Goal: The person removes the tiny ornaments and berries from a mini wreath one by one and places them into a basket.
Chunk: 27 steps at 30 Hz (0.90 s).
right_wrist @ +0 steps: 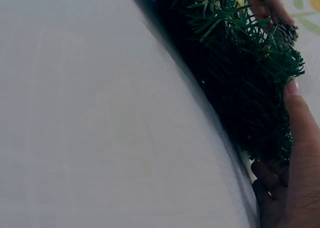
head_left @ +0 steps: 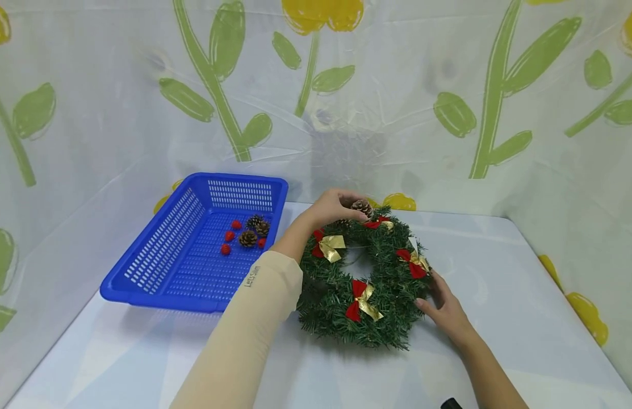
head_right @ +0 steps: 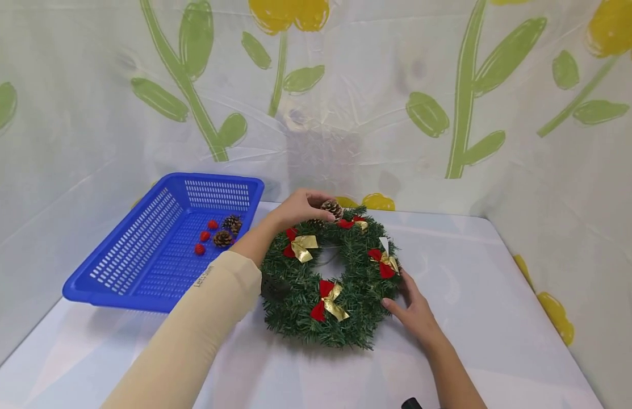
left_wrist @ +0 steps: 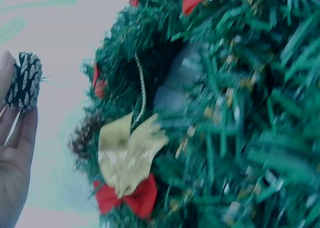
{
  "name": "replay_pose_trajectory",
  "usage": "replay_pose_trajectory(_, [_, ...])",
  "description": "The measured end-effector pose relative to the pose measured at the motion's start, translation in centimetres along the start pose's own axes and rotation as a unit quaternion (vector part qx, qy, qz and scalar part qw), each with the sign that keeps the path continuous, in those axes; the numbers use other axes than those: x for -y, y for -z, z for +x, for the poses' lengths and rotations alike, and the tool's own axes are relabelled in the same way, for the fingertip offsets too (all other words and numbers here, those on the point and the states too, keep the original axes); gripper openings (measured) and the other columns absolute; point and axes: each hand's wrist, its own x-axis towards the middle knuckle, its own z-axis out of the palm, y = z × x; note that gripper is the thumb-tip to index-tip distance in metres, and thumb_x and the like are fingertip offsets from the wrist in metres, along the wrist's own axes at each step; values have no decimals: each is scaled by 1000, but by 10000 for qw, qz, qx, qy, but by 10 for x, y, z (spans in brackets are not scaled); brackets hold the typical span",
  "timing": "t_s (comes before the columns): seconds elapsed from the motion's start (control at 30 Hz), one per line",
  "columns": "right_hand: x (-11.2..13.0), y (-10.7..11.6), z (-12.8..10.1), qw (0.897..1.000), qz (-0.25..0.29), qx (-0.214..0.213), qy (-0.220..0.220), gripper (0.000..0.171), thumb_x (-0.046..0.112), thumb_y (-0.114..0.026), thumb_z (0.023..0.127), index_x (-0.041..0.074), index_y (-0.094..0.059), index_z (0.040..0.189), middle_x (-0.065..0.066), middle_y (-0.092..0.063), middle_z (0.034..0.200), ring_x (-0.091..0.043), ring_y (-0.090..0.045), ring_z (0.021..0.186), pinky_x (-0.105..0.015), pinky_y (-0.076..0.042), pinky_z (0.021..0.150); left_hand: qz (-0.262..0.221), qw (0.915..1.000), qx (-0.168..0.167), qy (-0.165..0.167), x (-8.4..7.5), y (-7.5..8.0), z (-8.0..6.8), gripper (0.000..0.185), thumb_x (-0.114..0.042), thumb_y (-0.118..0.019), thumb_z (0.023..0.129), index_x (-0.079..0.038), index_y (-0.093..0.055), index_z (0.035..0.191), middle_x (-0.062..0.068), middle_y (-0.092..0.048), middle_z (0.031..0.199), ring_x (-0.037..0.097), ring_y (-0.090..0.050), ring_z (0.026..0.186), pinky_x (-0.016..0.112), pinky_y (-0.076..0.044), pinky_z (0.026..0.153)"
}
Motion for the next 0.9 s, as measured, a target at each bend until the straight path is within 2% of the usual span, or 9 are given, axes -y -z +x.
replay_pose_trajectory(0.27, [1, 1, -1, 9999, -85, -34, -57, 78, 13, -58, 93, -4, -7, 149, -39, -24, 144, -55, -26, 130, 4, -20, 89, -108, 9989, 383, 234, -1, 18, -7, 47, -17, -73, 83, -10, -61, 127, 6, -60, 128, 19, -54, 119, 36, -47, 97])
replay_pose_trajectory(0.47, [1, 1, -2, 9999, -87, 8, -121, 79, 14, -59, 93, -2, -7, 150, -38, -23, 145, -54, -26, 131, 3, -19, 89, -226, 9970, 690, 267, -3, 32, -13, 45, -13, -72, 83, -7, -61, 127, 11, -62, 124, 22, -56, 115, 39, -46, 97])
replay_pose_trajectory(0.6, [2, 2, -2, 9997, -178, 50, -171, 80, 17, -59, 93, 1, -6, 151, -38, -22, 146, -53, -26, 132, 3, -19, 89, -204, 9955, 857, 360, -3, 43, -19, 46, -13, -71, 84, -8, -60, 128, 9, -60, 128, 22, -56, 116, 41, -44, 100])
replay_pose_trajectory(0.9, [2, 4, 2, 9998, -178, 33, -109, 80, 16, -59, 93, 0, -6, 151, -38, -21, 146, -54, -24, 133, 4, -18, 89, 322, 9924, 1140, 344, -8, 66, -31, 49, -18, -71, 85, -8, -57, 132, 7, -55, 135, 22, -48, 126, 41, -40, 104])
